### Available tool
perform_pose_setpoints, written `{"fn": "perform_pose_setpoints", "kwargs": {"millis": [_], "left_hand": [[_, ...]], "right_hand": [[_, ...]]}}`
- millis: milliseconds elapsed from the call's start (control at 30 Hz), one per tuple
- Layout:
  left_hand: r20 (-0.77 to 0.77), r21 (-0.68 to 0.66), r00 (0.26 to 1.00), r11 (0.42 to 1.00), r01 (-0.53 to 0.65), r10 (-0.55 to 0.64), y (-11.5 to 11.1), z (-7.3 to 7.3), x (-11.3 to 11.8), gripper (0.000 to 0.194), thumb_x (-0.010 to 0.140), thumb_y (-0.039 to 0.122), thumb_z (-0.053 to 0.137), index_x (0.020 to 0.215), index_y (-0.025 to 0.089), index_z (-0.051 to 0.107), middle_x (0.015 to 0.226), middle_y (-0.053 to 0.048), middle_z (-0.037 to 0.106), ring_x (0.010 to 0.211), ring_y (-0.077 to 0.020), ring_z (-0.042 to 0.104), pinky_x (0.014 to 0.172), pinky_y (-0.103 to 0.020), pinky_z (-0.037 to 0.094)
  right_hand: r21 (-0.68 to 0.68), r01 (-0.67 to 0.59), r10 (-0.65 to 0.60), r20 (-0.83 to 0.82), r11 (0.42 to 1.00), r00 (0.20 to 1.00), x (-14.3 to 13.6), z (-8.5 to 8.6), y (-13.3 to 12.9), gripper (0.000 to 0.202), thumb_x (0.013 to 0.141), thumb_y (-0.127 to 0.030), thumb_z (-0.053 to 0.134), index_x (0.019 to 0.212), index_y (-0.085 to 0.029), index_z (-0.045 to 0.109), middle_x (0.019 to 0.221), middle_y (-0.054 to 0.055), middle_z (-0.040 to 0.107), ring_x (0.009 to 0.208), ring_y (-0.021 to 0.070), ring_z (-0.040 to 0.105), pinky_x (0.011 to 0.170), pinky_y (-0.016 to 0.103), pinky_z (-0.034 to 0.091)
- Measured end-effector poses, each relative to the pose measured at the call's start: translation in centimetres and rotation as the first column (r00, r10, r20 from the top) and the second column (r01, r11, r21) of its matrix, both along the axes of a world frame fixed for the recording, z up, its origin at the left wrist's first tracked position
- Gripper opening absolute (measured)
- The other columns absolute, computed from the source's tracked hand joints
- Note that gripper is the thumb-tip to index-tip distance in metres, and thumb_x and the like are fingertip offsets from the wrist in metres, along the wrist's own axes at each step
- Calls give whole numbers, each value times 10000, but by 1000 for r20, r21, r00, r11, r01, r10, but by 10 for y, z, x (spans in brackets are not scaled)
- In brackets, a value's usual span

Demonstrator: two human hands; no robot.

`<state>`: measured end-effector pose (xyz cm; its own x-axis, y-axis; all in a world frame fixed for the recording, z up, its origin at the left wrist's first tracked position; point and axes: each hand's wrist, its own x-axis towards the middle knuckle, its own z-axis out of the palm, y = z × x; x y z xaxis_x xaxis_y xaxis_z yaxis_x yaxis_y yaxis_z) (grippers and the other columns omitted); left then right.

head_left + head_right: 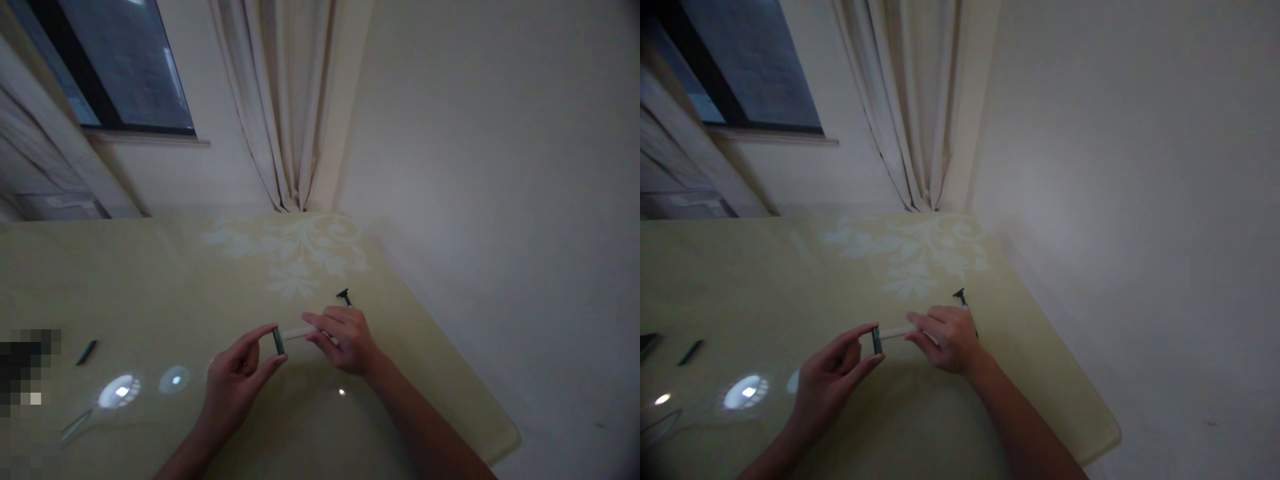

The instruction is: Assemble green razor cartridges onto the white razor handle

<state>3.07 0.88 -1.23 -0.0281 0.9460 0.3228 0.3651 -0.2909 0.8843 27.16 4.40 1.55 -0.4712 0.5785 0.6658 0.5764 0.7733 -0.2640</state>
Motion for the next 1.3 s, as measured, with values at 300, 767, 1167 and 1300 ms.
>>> {"fn": "perform_pose_setpoints", "kwargs": {"millis": [300,767,1167,1300], "left_hand": [[2,-3,1000,1000,-2,2,1,0,1,465,825,466,824,1202,198,791,606,113,253,492,-94,311,505,-188,298],[-21,5,1000,1000,2,-2,0,-2,0,470,830,463,825,1210,189,787,605,113,271,491,-91,331,508,-184,307],[-6,-4,1000,1000,16,-16,-1,-1,2,478,815,490,831,1194,201,800,595,110,265,484,-93,316,489,-185,297],[-10,-16,1000,1000,7,-7,0,-1,2,486,814,499,828,1195,198,799,595,111,265,485,-93,323,493,-186,305]], "right_hand": [[-8,-41,41,25,999,999,-1,0,-1,445,1115,-474,486,1206,-139,764,741,48,687,642,165,591,610,300,396],[19,29,-29,5,999,1000,-1,0,0,428,1110,-453,509,1184,-124,773,755,59,704,633,163,590,611,296,405],[12,32,-33,45,999,998,-2,0,-1,435,1118,-468,486,1202,-144,764,761,55,703,651,162,604,612,297,406],[18,0,-1,62,1000,998,-3,0,-1,435,1116,-474,488,1224,-150,759,760,51,701,658,165,603,615,298,403]]}}
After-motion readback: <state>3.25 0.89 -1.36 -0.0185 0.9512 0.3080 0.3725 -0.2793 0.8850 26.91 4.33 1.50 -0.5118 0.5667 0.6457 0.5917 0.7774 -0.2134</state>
